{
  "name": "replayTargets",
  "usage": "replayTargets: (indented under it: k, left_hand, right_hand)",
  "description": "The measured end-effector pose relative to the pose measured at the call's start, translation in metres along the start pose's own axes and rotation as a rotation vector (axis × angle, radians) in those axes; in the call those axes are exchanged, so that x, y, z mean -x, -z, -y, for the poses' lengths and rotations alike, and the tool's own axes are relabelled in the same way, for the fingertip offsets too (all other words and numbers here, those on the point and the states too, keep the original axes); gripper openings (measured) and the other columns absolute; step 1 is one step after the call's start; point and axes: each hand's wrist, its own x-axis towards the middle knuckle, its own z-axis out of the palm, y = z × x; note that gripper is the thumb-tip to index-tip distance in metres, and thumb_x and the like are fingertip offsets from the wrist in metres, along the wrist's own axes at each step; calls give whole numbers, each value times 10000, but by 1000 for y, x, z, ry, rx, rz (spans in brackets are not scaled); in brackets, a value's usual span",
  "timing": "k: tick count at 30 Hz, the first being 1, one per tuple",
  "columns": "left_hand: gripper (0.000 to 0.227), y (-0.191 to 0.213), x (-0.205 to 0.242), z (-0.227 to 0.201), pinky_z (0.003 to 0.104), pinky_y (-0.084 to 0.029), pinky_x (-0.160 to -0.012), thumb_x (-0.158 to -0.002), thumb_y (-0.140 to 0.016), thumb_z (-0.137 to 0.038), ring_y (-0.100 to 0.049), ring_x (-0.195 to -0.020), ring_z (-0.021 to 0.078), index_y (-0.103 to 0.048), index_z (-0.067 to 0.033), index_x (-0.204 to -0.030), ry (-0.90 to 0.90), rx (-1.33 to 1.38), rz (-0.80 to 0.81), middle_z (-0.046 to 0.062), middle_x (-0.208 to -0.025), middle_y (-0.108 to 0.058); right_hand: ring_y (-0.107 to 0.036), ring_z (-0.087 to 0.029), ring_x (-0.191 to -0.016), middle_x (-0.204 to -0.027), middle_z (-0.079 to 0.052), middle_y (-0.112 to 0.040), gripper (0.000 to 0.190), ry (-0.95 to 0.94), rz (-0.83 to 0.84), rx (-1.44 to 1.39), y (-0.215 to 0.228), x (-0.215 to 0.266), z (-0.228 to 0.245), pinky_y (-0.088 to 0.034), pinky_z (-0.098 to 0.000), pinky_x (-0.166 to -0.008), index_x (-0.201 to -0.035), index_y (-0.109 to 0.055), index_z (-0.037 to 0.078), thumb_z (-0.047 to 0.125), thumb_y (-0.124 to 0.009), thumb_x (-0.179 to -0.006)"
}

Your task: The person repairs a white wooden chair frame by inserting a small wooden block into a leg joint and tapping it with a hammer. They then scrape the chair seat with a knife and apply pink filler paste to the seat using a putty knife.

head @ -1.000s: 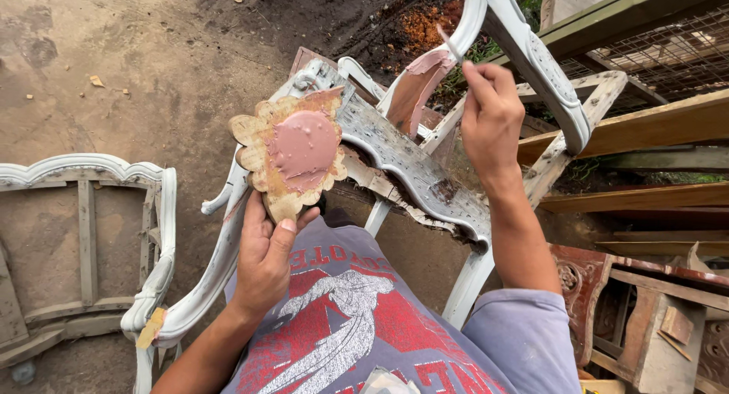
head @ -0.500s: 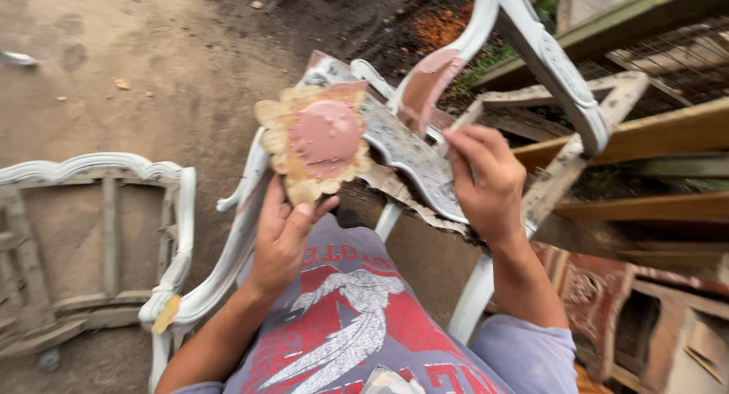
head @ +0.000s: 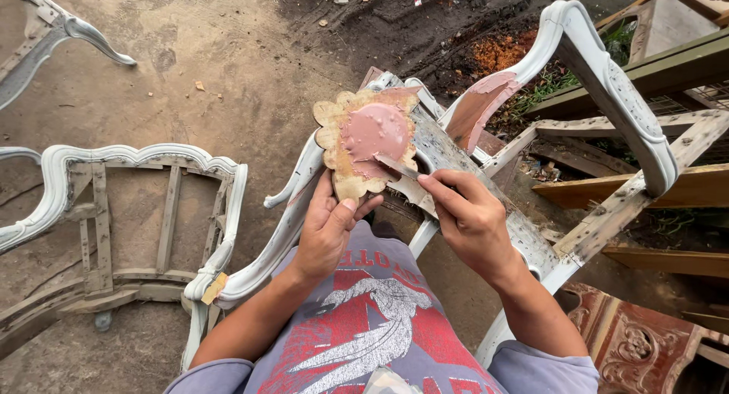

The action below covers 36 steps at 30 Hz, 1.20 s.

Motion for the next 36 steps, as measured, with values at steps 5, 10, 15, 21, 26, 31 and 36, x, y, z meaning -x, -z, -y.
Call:
replayTargets:
  k: [5,10,15,21,26,31,36]
  left_hand:
    - [653,1,-1,1,443,-438,-1199,-1059,-428,-58,-482,-1434,216,-138,-38,-1643,34,-7,-15,119,-1583,-401]
    - [629,1,1,-5,449,-465,-1192,-1082,-429,-61,-506,-1408,231,-153,-28,-1646,-9,-92,19,140,-1570,-414]
    - [643,6,3,-9,439,-455,-1190,-1073,-422,-50,-496,-1404,221,-125,-27,-1643,21,-83,-1,135,-1577,-409]
    - [647,-1,1,-8,440,-462,-1189,-1070,-441,-56,-503,-1402,220,-134,-14,-1638,19,-89,-2,137,-1568,-419]
    - [608,0,4,-14,442,-460,-1198,-1080,-446,-66,-509,-1405,222,-177,1,-1622,0,-126,-23,143,-1554,-437]
    - [604,0,7,-12,441,-460,-1200,-1077,-442,-62,-506,-1406,221,-179,-4,-1618,1,-149,-29,139,-1554,-433]
    - [598,1,5,-13,444,-465,-1199,-1076,-437,-56,-505,-1407,221,-180,5,-1614,4,-169,-36,138,-1555,-430]
  right_hand:
    - [-739,-248,-955,-1124,-125,-723,344,-120,96,-200,0,4,-6,-589,-328,-821,-1182,-741,62,-82,-692,-874]
    - [-730,-239,-994,-1133,-132,-707,296,-122,-160,-36,29,2,-34,-605,-305,-838,-1180,-749,45,-84,-669,-927]
    - [-726,-258,-1006,-1159,-154,-710,269,-175,-253,172,33,-9,-75,-578,-332,-857,-1217,-738,5,-85,-677,-970]
    - [-720,-243,-968,-1170,-152,-698,287,-223,-243,129,16,-10,-87,-576,-344,-829,-1241,-727,3,-80,-672,-971]
    - [-704,-259,-919,-1150,-192,-650,295,-216,-217,186,21,-3,-77,-592,-326,-747,-1214,-739,10,-76,-674,-940]
    - [-730,-268,-985,-1184,-176,-679,279,-186,-219,209,28,-5,-85,-587,-355,-814,-1241,-727,3,-89,-657,-987]
    - [-729,-292,-1022,-1181,-164,-701,279,-155,-181,189,31,-18,-93,-588,-360,-859,-1245,-726,0,-87,-659,-988]
